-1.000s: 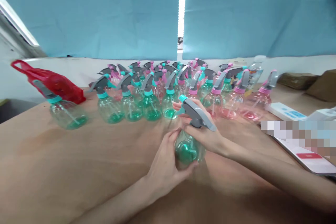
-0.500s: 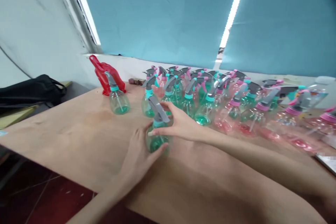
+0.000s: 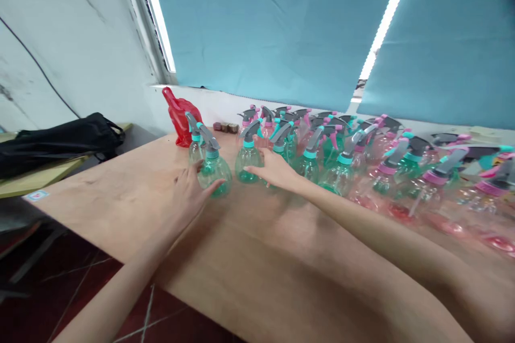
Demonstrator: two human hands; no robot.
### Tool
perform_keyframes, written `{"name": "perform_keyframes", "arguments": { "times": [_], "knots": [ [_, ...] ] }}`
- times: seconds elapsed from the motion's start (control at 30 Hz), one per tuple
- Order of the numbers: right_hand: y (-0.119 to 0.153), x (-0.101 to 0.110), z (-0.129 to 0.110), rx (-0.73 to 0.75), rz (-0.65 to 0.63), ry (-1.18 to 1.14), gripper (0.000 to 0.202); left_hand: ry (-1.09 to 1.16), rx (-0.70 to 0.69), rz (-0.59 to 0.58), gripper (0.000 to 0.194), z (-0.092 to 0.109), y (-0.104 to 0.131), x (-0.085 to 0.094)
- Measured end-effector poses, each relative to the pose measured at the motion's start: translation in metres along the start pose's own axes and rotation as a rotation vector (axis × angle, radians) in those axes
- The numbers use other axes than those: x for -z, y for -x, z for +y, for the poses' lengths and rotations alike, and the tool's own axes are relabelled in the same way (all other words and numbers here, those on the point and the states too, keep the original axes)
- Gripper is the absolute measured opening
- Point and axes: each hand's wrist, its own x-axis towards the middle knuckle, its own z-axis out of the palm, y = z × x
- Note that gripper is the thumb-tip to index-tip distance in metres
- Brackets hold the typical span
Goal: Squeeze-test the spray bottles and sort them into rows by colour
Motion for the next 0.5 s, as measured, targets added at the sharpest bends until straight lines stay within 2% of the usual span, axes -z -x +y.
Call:
{"name": "perform_keyframes", "arguments": {
  "times": [0.13, 0.3, 0.5],
  "knots": [
    [-0.017, -0.005, -0.001, -0.071, -0.028, -0.052, 0.08, -0.087, -0.04, 0.005, 0.058, 0.001, -0.01, -0.002],
    [-0.036, -0.012, 0.001, -0.102, 0.006, -0.133, 0.089, -0.203, -0.082, 0.008, 0.057, 0.004, -0.025, -0.001],
    [-0.056, -0.019, 0.003, -0.145, 0.066, -0.244, 0.087, -0.274, -0.107, -0.016, 0.061, 0.001, -0.044, -0.007]
  ]
}}
